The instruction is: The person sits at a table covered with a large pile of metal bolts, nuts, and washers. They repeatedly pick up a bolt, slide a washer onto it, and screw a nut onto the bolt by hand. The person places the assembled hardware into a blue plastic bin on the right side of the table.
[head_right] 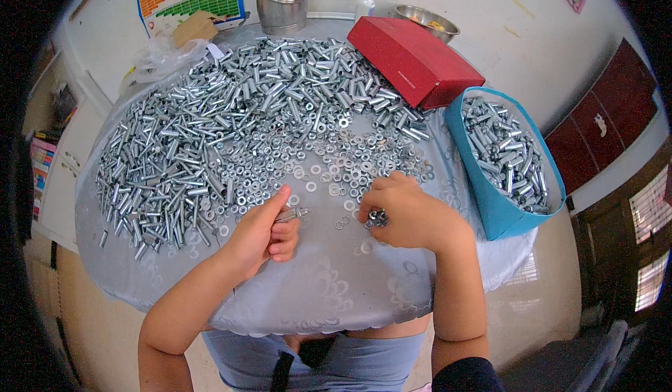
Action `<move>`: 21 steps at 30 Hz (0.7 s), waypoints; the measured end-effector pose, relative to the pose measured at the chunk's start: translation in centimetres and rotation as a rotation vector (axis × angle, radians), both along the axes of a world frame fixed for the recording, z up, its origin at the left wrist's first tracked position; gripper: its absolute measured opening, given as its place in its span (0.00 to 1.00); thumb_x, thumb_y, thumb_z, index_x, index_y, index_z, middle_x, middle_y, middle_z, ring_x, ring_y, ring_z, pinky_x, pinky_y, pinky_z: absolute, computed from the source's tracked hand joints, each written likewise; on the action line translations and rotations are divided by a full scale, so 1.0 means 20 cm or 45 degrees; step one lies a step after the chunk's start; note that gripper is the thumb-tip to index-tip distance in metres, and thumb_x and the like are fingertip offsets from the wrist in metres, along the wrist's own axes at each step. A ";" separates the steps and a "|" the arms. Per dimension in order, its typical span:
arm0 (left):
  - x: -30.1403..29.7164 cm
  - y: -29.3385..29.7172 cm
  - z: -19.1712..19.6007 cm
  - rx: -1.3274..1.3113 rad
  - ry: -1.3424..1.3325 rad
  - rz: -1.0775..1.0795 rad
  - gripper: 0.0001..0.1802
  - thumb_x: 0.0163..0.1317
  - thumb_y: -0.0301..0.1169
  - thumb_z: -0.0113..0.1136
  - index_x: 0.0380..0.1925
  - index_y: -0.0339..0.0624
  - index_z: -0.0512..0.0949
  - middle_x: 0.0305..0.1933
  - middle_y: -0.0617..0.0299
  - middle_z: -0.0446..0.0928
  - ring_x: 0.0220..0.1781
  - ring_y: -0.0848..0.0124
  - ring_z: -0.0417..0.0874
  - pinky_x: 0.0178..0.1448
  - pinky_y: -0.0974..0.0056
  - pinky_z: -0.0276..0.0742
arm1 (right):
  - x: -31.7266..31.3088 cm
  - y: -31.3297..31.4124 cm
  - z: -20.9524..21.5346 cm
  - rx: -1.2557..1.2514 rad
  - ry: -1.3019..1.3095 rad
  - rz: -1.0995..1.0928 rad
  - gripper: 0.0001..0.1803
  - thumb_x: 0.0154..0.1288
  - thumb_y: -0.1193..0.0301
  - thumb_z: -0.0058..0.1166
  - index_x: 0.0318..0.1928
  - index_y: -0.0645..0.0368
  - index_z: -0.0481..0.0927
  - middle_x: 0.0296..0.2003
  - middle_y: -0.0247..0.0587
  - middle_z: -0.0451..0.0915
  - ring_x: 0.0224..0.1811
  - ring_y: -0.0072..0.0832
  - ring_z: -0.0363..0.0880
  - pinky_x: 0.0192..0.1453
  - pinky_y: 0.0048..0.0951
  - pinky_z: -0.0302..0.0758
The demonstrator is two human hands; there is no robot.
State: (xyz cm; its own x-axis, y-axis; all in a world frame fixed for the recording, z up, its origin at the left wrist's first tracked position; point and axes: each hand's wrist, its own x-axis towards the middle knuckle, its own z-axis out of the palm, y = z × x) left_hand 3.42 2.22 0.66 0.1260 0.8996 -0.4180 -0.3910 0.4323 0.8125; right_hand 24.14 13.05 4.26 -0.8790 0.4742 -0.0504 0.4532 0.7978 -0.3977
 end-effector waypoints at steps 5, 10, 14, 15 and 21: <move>0.01 0.00 0.01 0.008 0.022 -0.010 0.29 0.66 0.54 0.35 0.10 0.51 0.52 0.11 0.72 0.49 0.12 0.79 0.54 0.17 0.72 0.53 | 0.00 0.00 0.01 0.050 0.060 0.059 0.08 0.46 0.69 0.59 0.29 0.56 0.80 0.31 0.37 0.74 0.43 0.35 0.67 0.51 0.33 0.62; 0.01 0.00 0.01 0.010 0.045 -0.009 0.29 0.65 0.54 0.35 0.09 0.51 0.52 0.11 0.72 0.49 0.11 0.79 0.53 0.17 0.72 0.53 | -0.06 -0.02 0.04 0.134 0.453 0.035 0.09 0.46 0.71 0.63 0.30 0.57 0.79 0.30 0.36 0.72 0.39 0.34 0.68 0.47 0.32 0.63; 0.01 0.00 0.01 0.013 0.046 -0.009 0.29 0.65 0.55 0.35 0.09 0.51 0.53 0.11 0.72 0.50 0.11 0.79 0.53 0.17 0.71 0.53 | -0.10 -0.06 0.06 0.020 0.756 -0.018 0.14 0.40 0.76 0.67 0.32 0.56 0.80 0.31 0.35 0.71 0.36 0.28 0.70 0.41 0.26 0.67; 0.01 -0.01 0.01 0.016 0.047 -0.007 0.29 0.65 0.55 0.35 0.09 0.51 0.53 0.11 0.72 0.50 0.11 0.79 0.53 0.17 0.71 0.53 | -0.11 -0.07 0.06 0.014 0.792 0.004 0.15 0.40 0.76 0.67 0.32 0.57 0.80 0.30 0.35 0.71 0.36 0.28 0.70 0.40 0.25 0.67; 0.01 0.00 0.01 -0.001 0.013 0.005 0.29 0.65 0.54 0.37 0.10 0.52 0.53 0.11 0.72 0.49 0.11 0.79 0.53 0.17 0.71 0.53 | -0.15 -0.11 0.04 -0.097 0.785 0.108 0.13 0.45 0.75 0.64 0.33 0.58 0.78 0.31 0.36 0.72 0.37 0.31 0.72 0.41 0.28 0.68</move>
State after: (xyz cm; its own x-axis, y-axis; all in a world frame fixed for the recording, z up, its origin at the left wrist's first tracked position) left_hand 3.71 2.18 0.82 0.1182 0.8997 -0.4202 -0.3843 0.4316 0.8161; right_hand 21.13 10.88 5.13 -0.7915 0.4168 0.4470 0.0590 0.7801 -0.6229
